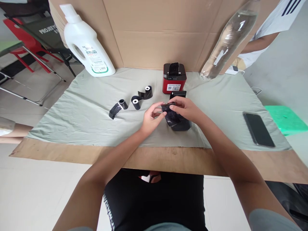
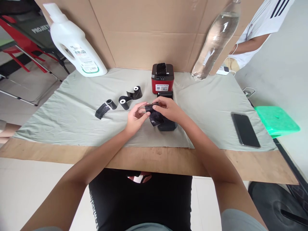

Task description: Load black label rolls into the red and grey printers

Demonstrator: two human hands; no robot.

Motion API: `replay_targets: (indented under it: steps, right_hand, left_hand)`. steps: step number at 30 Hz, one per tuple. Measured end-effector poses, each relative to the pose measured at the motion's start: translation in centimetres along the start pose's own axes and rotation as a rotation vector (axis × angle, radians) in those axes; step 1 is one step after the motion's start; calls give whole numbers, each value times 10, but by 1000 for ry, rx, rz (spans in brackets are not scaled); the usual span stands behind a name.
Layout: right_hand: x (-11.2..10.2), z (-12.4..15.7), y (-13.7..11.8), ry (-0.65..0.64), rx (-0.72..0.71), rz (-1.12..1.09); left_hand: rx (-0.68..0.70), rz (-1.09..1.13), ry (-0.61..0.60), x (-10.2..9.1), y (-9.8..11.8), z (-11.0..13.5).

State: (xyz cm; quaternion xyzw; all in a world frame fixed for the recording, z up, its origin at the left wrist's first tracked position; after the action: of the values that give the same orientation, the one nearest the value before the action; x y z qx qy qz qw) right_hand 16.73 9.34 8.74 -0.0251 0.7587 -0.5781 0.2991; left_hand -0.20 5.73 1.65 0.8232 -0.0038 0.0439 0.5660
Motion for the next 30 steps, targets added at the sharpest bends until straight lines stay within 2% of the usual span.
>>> replay_targets:
  steps: [4, 9, 11, 14, 16, 18, 21, 25, 27, 30]
  right_hand:
    - [3, -2, 0, 30, -57, 9]
    - [7, 2, 6, 102, 59, -42]
    - [6, 3, 1, 124, 64, -42]
    - [0, -5, -16, 202, 5, 97]
    - [3, -21, -31, 222, -68, 279]
    - [17, -45, -41, 171, -152, 462]
    - [56, -82, -38, 21, -213, 691]
    - [101, -105, -20, -116, -192, 892]
    - [110, -104, -16, -147, -173, 937]
    - [107, -100, -24, -152, -161, 972]
  left_hand:
    - [-70, 70, -3, 2, -5, 0]
    - [-44, 81, 53, 1, -4, 0]
    - [-52, 100, 47, 3, -5, 0]
    - [-134, 64, 64, 6, -15, 2]
    - [-186, -62, 25, 8, -21, 4]
    - [-180, -199, -89, 12, -22, 6]
    - [-120, -326, -263, 18, -18, 10]
    - [-94, -403, -295, 17, -17, 10]
    - [-86, -399, -284, 17, -18, 9]
    - [-75, -396, -292, 17, -19, 8]
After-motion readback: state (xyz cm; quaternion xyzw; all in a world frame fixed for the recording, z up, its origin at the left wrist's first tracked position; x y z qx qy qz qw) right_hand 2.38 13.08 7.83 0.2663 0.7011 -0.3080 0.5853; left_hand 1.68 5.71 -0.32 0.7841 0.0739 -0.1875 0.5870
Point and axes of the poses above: each hand's wrist, its own z-axis away from the middle knuckle, its own x-axis out of the palm, y = z × x, the point moved 5 cm from there along -z, towards the middle knuckle, and after that the axes turned 4 degrees about y, right-handed, at the moved point
